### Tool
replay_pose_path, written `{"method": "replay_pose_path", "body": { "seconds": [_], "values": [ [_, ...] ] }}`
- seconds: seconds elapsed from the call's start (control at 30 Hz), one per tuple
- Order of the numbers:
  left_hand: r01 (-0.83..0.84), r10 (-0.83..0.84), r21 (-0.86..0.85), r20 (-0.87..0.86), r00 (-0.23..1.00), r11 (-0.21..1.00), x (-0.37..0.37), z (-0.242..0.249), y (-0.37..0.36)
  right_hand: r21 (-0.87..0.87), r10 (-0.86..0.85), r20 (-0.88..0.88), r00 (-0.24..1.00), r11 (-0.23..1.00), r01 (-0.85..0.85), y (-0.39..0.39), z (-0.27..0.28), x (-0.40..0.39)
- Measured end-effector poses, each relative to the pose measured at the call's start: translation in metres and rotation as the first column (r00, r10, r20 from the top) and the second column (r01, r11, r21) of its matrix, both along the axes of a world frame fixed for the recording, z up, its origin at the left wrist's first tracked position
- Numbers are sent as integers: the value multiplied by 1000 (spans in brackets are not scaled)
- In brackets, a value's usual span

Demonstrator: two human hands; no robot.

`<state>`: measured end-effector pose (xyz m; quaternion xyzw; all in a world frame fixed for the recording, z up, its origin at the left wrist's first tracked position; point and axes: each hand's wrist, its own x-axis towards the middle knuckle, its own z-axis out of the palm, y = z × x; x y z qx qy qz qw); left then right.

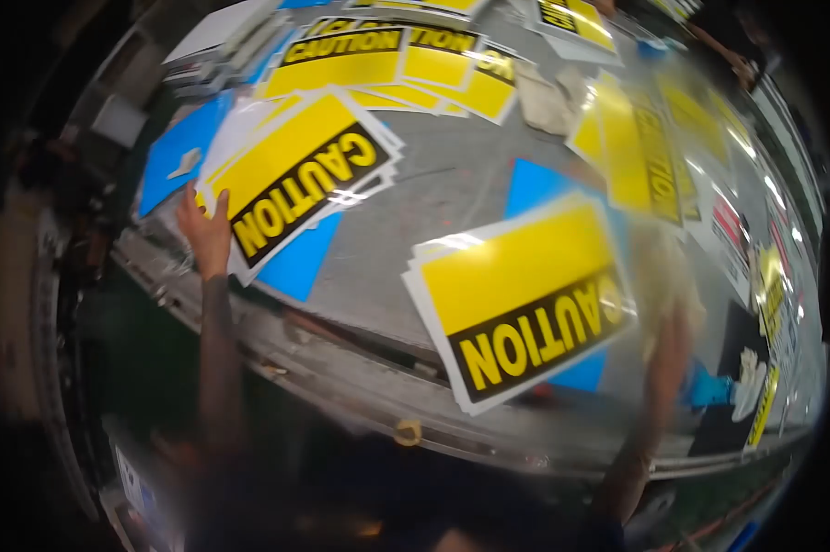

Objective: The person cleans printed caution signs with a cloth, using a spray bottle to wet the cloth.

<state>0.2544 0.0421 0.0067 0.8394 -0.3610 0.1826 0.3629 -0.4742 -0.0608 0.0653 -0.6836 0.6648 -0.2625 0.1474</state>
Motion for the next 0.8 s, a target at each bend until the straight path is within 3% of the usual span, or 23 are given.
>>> {"method": "replay_pose_path", "body": {
  "seconds": [0.07,0.1,0.13,0.2,0.27,0.37,0.8],
  "values": [
    [217,-201,3,-358,912,976,-93,34,-5,74,80,114,990,993,-89,-2,11,29],
    [389,-312,90,-445,839,917,-133,40,-4,80,214,134,968,971,-226,-5,11,47],
    [545,-395,154,-533,748,824,-168,41,0,-7,337,30,941,941,-337,-3,5,69],
    [735,-593,211,-468,655,644,-228,41,5,121,519,-294,802,853,-508,-5,-20,85],
    [754,-642,199,-418,643,626,-260,30,5,96,488,-310,816,870,-483,0,-39,92],
    [723,-582,248,-454,675,645,-277,25,5,108,475,-316,821,878,-466,2,-43,92],
    [652,-404,247,-616,677,717,-285,27,-4,115,474,-245,846,881,-460,-1,-39,89]
  ]
}}
